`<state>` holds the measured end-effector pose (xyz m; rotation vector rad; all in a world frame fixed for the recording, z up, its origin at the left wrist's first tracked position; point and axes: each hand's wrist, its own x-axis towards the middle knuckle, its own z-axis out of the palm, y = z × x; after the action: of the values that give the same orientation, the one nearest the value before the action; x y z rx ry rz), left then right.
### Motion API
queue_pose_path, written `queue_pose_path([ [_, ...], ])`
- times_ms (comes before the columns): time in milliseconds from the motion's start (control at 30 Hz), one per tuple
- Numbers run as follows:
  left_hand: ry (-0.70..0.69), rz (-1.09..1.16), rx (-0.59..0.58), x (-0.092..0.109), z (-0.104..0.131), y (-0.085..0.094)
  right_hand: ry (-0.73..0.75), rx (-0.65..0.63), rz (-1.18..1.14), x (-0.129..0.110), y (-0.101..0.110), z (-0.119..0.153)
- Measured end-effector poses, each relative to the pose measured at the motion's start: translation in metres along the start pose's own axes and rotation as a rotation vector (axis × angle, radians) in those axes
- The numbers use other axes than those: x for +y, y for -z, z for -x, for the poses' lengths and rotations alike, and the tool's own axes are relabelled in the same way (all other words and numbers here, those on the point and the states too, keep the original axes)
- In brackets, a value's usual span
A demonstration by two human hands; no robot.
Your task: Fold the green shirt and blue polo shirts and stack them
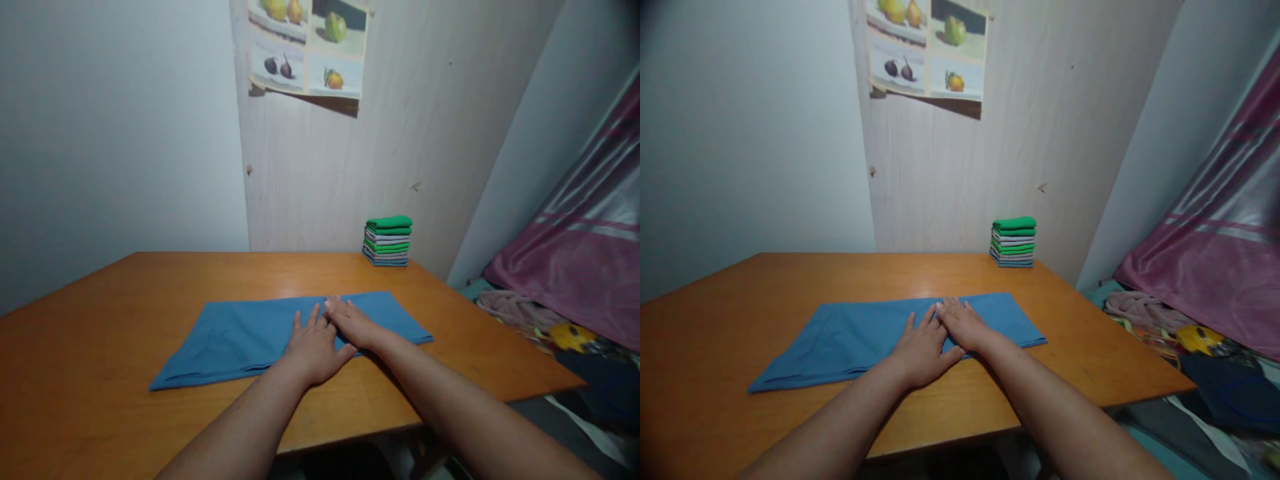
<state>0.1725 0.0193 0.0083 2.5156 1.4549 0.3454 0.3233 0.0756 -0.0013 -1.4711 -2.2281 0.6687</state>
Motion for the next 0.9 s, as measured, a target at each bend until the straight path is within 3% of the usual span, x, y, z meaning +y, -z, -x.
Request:
queue_pose_path([
  [100,0.002,0.129,0.028,-0.005,-0.002,0.0,-0.012,-0.031,0.048,0.002,-0.001,0.002],
  [167,0.025,0.251,0.108,-0.011,-0.007,0.0,-0.016,-0.037,0.107,0.002,-0.001,0.002],
  [333,0.304,0.893,0.514,-0.028,-0.022,0.004,-0.023,-0.058,0.205,-0.002,0.0,0.003],
  [433,0.456,1.188,0.632,-0.037,-0.027,0.01,-0.057,-0.068,0.187,-0.007,0.004,-0.001],
  [633,0.551,1.282,0.634,-0.045,-0.029,0.013,0.015,0.017,0.3,-0.037,0.006,-0.018],
  [767,0.561,1.342,0.614,-0.045,-0.027,0.013,0.104,-0.038,0.35,-0.057,-0.012,-0.016],
  [900,0.588,1.311,0.588,-0.045,-0.025,0.013,0.053,-0.082,0.391,-0.057,-0.029,-0.011],
])
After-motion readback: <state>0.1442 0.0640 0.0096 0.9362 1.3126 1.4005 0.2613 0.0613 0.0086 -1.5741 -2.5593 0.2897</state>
